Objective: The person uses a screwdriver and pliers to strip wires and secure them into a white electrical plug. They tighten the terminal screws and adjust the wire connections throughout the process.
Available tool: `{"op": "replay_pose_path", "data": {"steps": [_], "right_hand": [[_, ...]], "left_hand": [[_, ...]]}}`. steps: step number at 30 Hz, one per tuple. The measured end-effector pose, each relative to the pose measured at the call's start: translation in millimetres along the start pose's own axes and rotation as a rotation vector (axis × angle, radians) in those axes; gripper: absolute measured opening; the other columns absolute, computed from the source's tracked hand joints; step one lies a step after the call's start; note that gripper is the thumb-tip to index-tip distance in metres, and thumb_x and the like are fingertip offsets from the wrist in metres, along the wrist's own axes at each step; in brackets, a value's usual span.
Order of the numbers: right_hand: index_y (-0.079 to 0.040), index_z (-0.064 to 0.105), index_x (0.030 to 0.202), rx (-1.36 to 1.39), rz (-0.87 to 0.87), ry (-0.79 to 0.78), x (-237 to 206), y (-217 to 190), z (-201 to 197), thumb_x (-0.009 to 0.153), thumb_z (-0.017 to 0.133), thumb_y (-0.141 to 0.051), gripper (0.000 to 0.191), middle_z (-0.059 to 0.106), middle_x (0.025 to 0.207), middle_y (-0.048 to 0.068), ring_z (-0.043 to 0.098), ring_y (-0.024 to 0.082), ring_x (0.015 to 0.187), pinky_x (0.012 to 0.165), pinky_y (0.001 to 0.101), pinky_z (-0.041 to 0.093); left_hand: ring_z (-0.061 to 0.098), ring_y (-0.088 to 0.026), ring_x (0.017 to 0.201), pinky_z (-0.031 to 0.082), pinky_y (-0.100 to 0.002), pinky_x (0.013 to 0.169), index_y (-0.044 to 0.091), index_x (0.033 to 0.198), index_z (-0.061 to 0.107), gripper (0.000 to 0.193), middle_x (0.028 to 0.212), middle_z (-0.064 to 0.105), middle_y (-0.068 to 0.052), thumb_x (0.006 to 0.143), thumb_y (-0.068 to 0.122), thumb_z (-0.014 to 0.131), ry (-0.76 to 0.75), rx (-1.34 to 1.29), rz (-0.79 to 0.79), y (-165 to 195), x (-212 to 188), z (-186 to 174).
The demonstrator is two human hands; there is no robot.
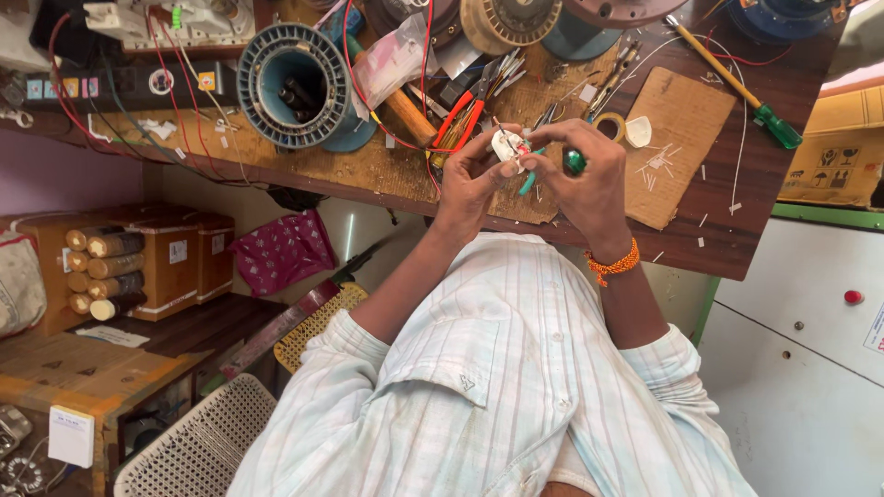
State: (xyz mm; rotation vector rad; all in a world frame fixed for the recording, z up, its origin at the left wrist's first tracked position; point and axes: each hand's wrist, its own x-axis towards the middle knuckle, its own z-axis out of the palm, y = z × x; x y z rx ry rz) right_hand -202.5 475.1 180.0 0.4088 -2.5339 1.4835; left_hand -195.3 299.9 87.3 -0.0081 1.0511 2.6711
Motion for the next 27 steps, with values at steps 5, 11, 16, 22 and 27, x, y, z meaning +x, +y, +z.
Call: {"op": "replay_pose_path", "data": {"steps": [5,11,16,22,27], "right_hand": [[-0.004,0.073,0.111,-0.116,0.048,-0.046,-12,-13,14,0.1,0.075,-0.012,0.014,0.074,0.108,0.013,0.073,0.026,0.092,0.079,0.036,0.057],[-0.004,0.071,0.11,-0.23,0.165,-0.03,-24,-20,30,0.096,0.075,-0.015,0.019,0.072,0.106,0.013,0.071,0.033,0.088,0.073,0.0424,0.054],[-0.001,0.069,0.107,-0.166,0.134,-0.022,-22,-13,29,0.099,0.073,-0.015,0.017,0.07,0.102,0.016,0.07,0.034,0.09,0.076,0.0421,0.053],[0.001,0.067,0.104,-0.163,0.179,0.034,-20,-9,16,0.098,0.075,-0.01,0.014,0.071,0.098,0.014,0.071,0.028,0.088,0.075,0.0391,0.054],[0.0,0.069,0.103,-0.02,0.338,0.007,-15,-5,-1,0.097,0.079,-0.017,0.02,0.073,0.092,0.009,0.072,0.019,0.085,0.076,0.0329,0.054]], "left_hand": [[0.064,-0.014,0.109,0.051,-0.03,0.093,-0.003,0.139,0.06,0.052,0.12,0.069,-0.007,0.093,0.007,0.081,0.066,0.124,-0.027,2,-11,-12],[0.064,-0.013,0.111,0.053,-0.03,0.102,-0.003,0.136,0.06,0.048,0.121,0.068,-0.007,0.094,0.009,0.08,0.06,0.163,-0.015,-4,-16,-16],[0.064,-0.013,0.116,0.052,-0.03,0.106,-0.003,0.139,0.058,0.049,0.127,0.068,-0.007,0.096,0.009,0.078,-0.011,0.256,0.016,9,-17,-10],[0.06,-0.012,0.127,0.049,-0.03,0.114,0.001,0.145,0.054,0.048,0.136,0.063,-0.005,0.103,0.017,0.072,-0.251,0.357,0.036,26,-11,2],[0.06,-0.013,0.127,0.05,-0.031,0.113,0.001,0.146,0.053,0.049,0.135,0.065,-0.005,0.104,0.019,0.072,-0.316,0.374,-0.028,30,-2,6]]}}
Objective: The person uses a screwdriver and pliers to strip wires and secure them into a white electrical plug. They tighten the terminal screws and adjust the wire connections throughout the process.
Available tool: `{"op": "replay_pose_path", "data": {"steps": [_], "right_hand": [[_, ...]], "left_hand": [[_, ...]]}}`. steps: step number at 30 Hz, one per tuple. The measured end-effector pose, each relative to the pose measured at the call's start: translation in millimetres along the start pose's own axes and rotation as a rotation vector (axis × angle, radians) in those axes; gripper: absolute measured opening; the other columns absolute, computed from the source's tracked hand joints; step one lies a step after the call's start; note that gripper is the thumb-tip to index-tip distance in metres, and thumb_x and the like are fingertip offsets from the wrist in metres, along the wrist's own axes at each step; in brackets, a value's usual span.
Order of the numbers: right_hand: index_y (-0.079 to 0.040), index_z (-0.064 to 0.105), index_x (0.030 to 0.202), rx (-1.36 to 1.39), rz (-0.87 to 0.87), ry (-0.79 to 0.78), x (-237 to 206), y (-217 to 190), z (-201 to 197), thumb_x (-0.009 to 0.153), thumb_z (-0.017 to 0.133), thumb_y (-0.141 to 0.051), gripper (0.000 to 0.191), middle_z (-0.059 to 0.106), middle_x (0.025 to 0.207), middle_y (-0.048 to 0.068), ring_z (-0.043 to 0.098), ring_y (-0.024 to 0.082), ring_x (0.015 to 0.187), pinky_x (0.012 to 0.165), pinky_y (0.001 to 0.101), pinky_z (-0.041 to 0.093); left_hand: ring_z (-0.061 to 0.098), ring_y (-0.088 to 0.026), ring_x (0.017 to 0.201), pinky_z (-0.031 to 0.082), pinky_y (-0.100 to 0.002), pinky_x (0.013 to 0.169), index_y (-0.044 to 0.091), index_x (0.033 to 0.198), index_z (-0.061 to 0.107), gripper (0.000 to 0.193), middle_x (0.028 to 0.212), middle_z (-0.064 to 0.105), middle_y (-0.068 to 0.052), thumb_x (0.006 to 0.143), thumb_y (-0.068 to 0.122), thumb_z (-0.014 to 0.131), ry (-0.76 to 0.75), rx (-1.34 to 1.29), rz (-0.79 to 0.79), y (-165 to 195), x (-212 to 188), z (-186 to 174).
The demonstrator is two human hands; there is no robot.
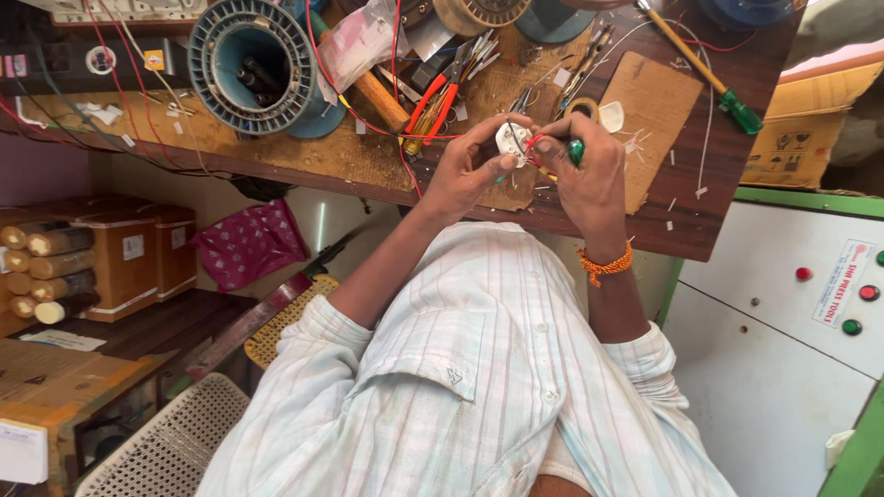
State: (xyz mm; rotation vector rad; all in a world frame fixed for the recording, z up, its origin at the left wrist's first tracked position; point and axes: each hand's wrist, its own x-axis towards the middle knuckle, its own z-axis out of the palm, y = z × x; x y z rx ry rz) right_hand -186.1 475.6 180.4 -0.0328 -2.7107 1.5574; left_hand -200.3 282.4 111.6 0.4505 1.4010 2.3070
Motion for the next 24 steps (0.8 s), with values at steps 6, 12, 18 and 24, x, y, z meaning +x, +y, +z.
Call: {"op": "replay_pose_path", "data": {"steps": [6,12,18,24], "right_hand": [[0.001,0.073,0.11,0.194,-0.193,0.016,9,0,1,0.101,0.079,-0.014,0.019,0.071,0.117,0.009,0.067,0.014,0.107,0.091,0.0286,0.055],[-0.002,0.077,0.111,0.164,-0.022,-0.128,17,-7,0,0.091,0.078,-0.009,0.021,0.073,0.122,0.006,0.063,0.012,0.09,0.078,0.0246,0.05],[0.002,0.072,0.11,0.187,-0.142,-0.017,11,-9,11,0.098,0.073,-0.002,0.013,0.074,0.115,0.009,0.068,0.01,0.104,0.093,0.0273,0.055],[0.0,0.059,0.11,0.565,-0.091,0.018,4,6,24,0.108,0.066,-0.009,0.012,0.074,0.109,0.01,0.063,0.008,0.085,0.074,0.0255,0.053]], "left_hand": [[0.065,-0.014,0.117,0.059,-0.031,0.1,0.004,0.154,0.048,0.07,0.131,0.066,-0.007,0.094,0.013,0.083,0.096,-0.16,-0.126,4,2,-4],[0.07,-0.013,0.105,0.06,-0.028,0.079,0.013,0.154,0.033,0.086,0.119,0.073,-0.008,0.085,0.014,0.085,0.158,-0.206,-0.178,1,1,-4],[0.069,-0.012,0.096,0.063,-0.029,0.076,0.005,0.145,0.05,0.061,0.119,0.073,-0.008,0.094,0.021,0.081,0.247,-0.282,-0.177,-18,3,-5],[0.069,-0.011,0.092,0.059,-0.025,0.067,0.002,0.14,0.053,0.054,0.115,0.072,-0.01,0.097,0.02,0.08,0.29,-0.427,-0.05,-26,13,-4]]}}
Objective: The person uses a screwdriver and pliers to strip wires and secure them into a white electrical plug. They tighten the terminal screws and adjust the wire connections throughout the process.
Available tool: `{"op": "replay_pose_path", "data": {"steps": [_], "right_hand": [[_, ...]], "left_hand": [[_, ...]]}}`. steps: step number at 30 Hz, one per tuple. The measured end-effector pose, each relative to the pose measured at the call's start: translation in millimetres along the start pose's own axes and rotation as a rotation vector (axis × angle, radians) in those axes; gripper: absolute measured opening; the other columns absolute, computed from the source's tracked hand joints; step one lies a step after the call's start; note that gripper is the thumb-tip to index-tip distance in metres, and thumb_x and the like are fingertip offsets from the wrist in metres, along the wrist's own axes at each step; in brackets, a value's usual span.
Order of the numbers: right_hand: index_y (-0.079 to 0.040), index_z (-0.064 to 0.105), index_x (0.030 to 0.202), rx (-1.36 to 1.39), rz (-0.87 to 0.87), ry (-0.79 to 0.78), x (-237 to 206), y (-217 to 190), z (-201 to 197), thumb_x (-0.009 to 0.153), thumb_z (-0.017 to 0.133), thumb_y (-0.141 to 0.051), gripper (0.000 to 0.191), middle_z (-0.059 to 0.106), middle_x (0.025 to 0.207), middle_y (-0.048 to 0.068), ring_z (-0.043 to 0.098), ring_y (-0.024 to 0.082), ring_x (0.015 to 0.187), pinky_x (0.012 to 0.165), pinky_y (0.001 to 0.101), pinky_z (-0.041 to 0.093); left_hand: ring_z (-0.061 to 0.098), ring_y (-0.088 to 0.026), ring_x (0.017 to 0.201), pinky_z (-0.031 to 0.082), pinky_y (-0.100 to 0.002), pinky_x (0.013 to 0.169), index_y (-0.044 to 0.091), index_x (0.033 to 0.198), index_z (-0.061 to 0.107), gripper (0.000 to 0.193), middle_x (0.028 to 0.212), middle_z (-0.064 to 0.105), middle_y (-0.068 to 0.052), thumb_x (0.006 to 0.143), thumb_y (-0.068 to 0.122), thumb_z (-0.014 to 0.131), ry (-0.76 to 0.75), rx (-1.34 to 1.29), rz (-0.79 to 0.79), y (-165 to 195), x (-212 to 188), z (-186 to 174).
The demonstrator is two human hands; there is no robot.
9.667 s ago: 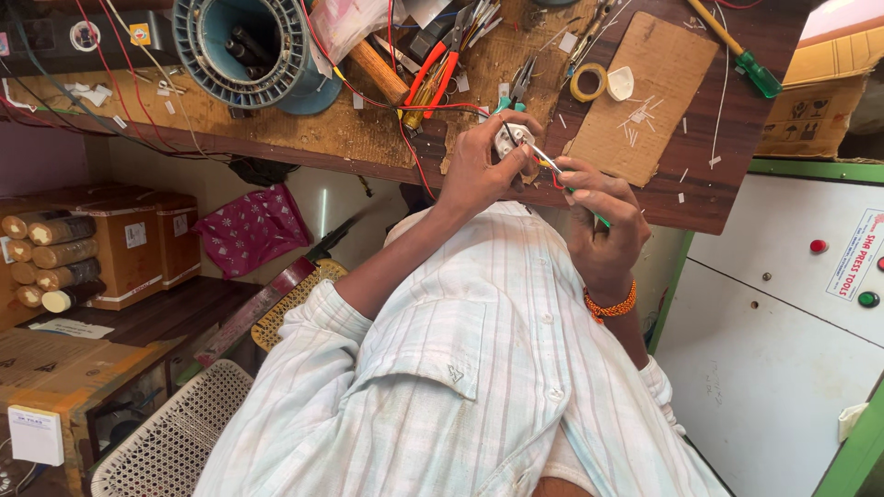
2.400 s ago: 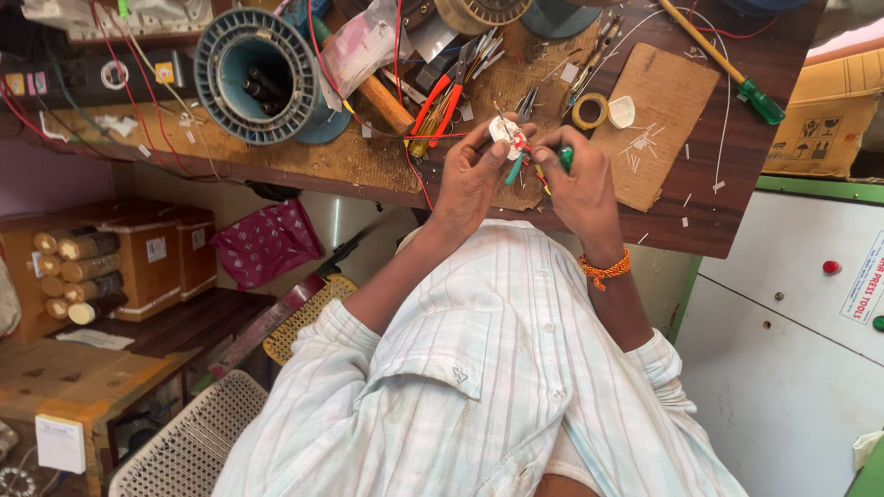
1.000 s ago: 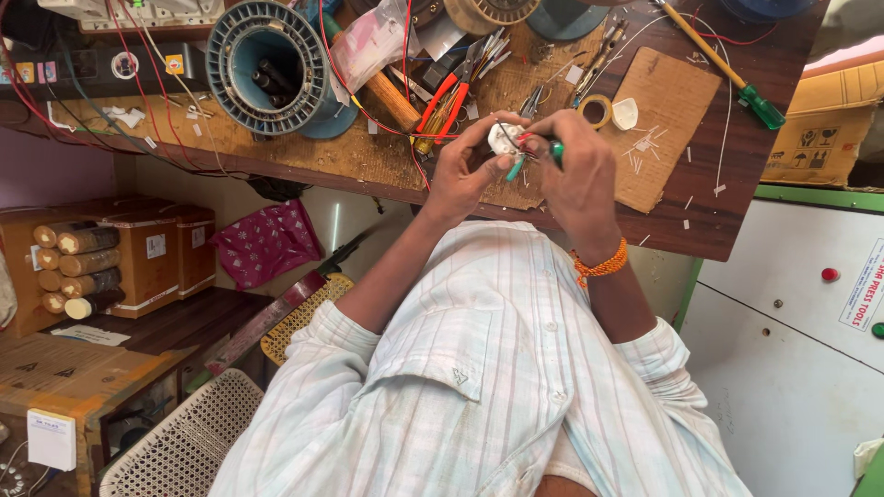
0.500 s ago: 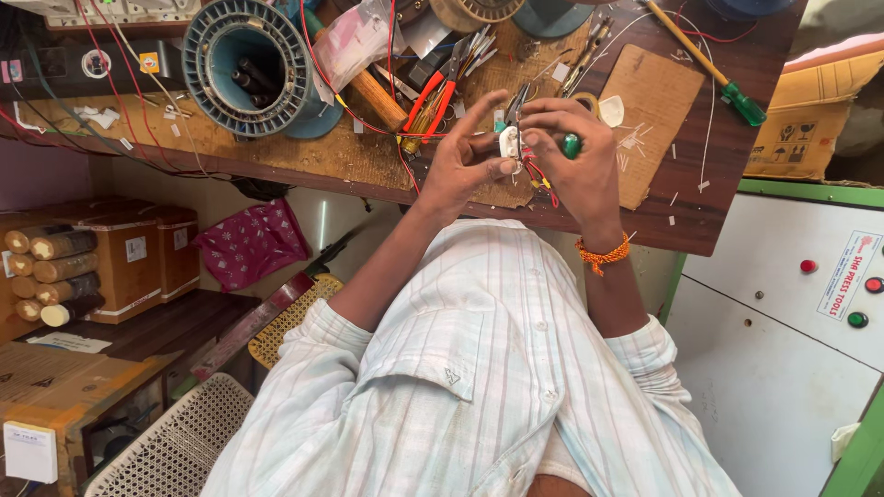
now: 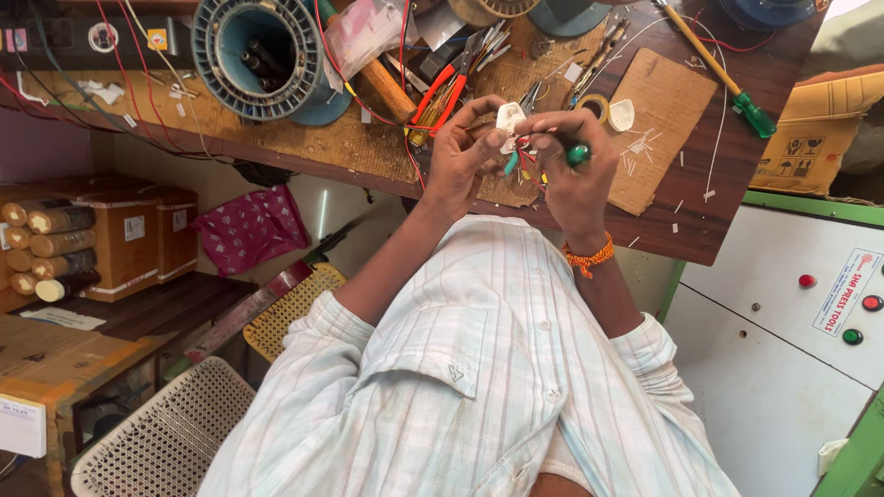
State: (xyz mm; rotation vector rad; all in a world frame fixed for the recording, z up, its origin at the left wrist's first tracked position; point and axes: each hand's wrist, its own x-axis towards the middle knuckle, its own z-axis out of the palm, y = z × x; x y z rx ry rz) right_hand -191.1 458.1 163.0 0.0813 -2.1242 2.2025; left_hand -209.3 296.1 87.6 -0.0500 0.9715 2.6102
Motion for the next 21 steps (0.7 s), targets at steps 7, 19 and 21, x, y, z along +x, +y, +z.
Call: {"op": "replay_pose_path", "data": {"steps": [7,19,21], "right_hand": [[-0.004,0.057,0.111,0.129,0.036,0.076,11,4,-3,0.109,0.067,-0.018,0.017,0.07,0.098,0.005,0.052,0.002,0.073,0.064,0.0193,0.043],[-0.003,0.061,0.113,0.075,-0.01,-0.01,5,14,14,0.111,0.066,-0.017,0.015,0.068,0.113,0.004,0.056,0.005,0.085,0.072,0.0218,0.046],[-0.005,0.058,0.114,0.046,-0.111,0.0,2,15,14,0.112,0.064,-0.019,0.015,0.07,0.117,0.005,0.06,0.007,0.092,0.079,0.0233,0.051]], "left_hand": [[0.066,-0.007,0.081,0.059,-0.023,0.063,0.002,0.138,0.055,0.053,0.112,0.073,-0.009,0.096,0.021,0.079,0.025,0.024,-0.004,6,5,17],[0.068,-0.01,0.097,0.059,-0.025,0.066,0.006,0.135,0.056,0.052,0.112,0.071,-0.006,0.092,0.016,0.082,0.117,0.029,0.067,8,-2,9],[0.068,-0.013,0.098,0.059,-0.026,0.07,0.007,0.134,0.056,0.053,0.114,0.07,-0.008,0.09,0.017,0.083,0.123,0.054,0.076,11,-2,15]]}}
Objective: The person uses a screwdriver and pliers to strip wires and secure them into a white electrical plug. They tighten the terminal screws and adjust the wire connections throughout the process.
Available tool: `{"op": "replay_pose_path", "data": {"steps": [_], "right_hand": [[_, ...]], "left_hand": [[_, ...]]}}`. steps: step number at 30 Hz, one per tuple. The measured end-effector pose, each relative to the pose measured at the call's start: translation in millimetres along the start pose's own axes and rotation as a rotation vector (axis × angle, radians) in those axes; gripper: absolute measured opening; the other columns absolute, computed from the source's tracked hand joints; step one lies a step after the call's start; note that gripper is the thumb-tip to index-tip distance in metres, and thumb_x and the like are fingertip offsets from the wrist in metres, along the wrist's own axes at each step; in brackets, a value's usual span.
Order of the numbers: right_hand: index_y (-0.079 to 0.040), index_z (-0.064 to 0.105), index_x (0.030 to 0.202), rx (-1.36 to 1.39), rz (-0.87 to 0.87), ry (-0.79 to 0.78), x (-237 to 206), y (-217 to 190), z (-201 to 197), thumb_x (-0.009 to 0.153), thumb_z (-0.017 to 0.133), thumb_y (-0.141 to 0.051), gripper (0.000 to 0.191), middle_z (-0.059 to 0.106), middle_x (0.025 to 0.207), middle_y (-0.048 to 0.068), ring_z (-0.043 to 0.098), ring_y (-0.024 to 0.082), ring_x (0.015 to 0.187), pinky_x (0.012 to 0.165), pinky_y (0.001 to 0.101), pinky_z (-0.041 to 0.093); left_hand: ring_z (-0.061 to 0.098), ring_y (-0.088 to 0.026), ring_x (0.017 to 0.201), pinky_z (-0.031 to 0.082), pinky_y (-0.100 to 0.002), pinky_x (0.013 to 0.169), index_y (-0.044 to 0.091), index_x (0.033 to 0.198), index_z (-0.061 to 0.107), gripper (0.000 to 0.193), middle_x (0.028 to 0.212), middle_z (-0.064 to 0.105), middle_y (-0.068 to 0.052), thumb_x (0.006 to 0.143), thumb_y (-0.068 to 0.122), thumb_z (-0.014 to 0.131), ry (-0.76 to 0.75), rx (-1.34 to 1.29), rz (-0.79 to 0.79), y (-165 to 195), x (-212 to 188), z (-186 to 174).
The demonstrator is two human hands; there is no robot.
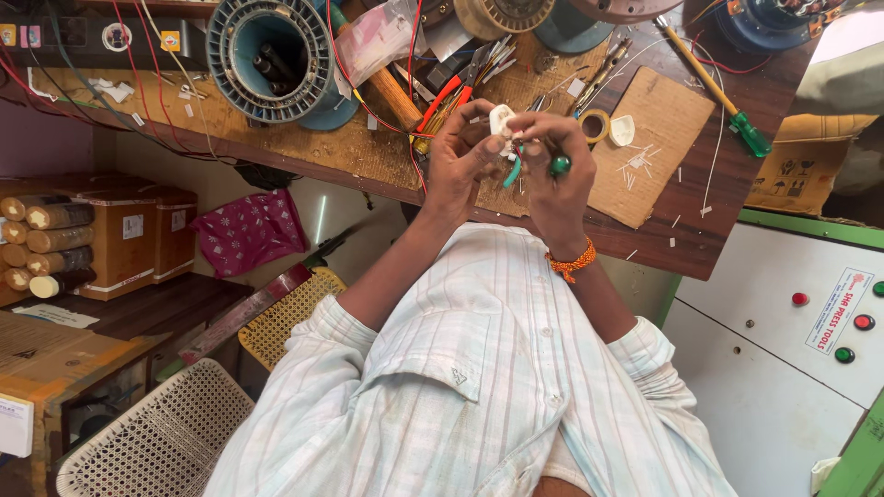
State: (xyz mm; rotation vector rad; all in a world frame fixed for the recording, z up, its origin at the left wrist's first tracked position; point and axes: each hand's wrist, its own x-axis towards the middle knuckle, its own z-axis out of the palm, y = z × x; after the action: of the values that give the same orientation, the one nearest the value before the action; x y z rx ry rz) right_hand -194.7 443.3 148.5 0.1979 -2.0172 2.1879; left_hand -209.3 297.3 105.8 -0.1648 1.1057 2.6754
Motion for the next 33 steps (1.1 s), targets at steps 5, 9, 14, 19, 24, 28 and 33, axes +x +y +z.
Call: {"op": "replay_pose_path", "data": {"steps": [5,9,14,19,24,28,33], "right_hand": [[-0.002,0.059,0.115,0.032,-0.055,0.012,1,3,-8,0.113,0.063,-0.018,0.017,0.069,0.106,0.004,0.065,0.01,0.097,0.088,0.0261,0.054],[0.0,0.063,0.111,-0.031,0.106,-0.111,-3,5,-13,0.109,0.063,-0.013,0.013,0.068,0.104,0.003,0.059,0.006,0.091,0.081,0.0228,0.05],[0.002,0.064,0.106,-0.073,0.224,-0.213,-10,2,-15,0.108,0.067,-0.006,0.009,0.06,0.093,0.001,0.052,0.006,0.086,0.075,0.0229,0.044],[0.001,0.066,0.11,0.056,0.315,-0.304,-9,-12,-17,0.103,0.066,-0.007,0.01,0.07,0.096,0.001,0.063,0.006,0.089,0.08,0.0227,0.053],[0.001,0.072,0.11,-0.122,0.315,-0.276,-14,-29,-9,0.097,0.074,-0.004,0.014,0.07,0.096,0.004,0.063,0.006,0.083,0.073,0.0228,0.052],[0.001,0.072,0.11,-0.365,0.027,-0.114,-25,-29,4,0.098,0.074,0.002,0.012,0.072,0.104,0.007,0.066,0.008,0.084,0.071,0.025,0.053],[0.0,0.071,0.108,-0.189,0.173,-0.006,-31,-17,-1,0.099,0.075,0.0,0.01,0.072,0.099,0.005,0.065,0.007,0.083,0.071,0.0234,0.053]], "left_hand": [[0.059,-0.013,0.126,0.051,-0.032,0.109,0.012,0.135,0.051,0.052,0.14,0.06,-0.004,0.094,0.021,0.082,-0.163,0.244,0.271,19,-8,17],[0.062,-0.015,0.113,0.052,-0.032,0.104,0.008,0.133,0.059,0.046,0.129,0.063,-0.006,0.094,0.017,0.082,-0.179,0.466,0.235,38,-22,18],[0.063,-0.017,0.118,0.053,-0.032,0.105,0.004,0.116,0.073,0.026,0.123,0.068,-0.007,0.095,0.015,0.082,-0.236,0.704,0.298,54,-27,14],[0.062,-0.018,0.114,0.055,-0.034,0.099,0.004,0.104,0.072,0.018,0.124,0.066,-0.007,0.094,0.018,0.077,-0.298,0.636,0.168,64,-27,8],[0.052,-0.016,0.121,0.045,-0.034,0.108,0.0,0.096,0.065,0.02,0.127,0.059,-0.01,0.097,0.015,0.077,-0.25,0.978,0.466,50,-31,1],[0.058,-0.016,0.119,0.048,-0.031,0.104,0.003,0.095,0.065,0.021,0.138,0.059,-0.013,0.099,0.02,0.077,-0.236,0.488,0.106,35,-24,-4],[0.059,-0.019,0.108,0.046,-0.032,0.087,0.007,0.098,0.067,0.018,0.156,0.057,-0.02,0.098,0.021,0.078,-0.313,0.115,-0.251,39,-10,-4]]}}
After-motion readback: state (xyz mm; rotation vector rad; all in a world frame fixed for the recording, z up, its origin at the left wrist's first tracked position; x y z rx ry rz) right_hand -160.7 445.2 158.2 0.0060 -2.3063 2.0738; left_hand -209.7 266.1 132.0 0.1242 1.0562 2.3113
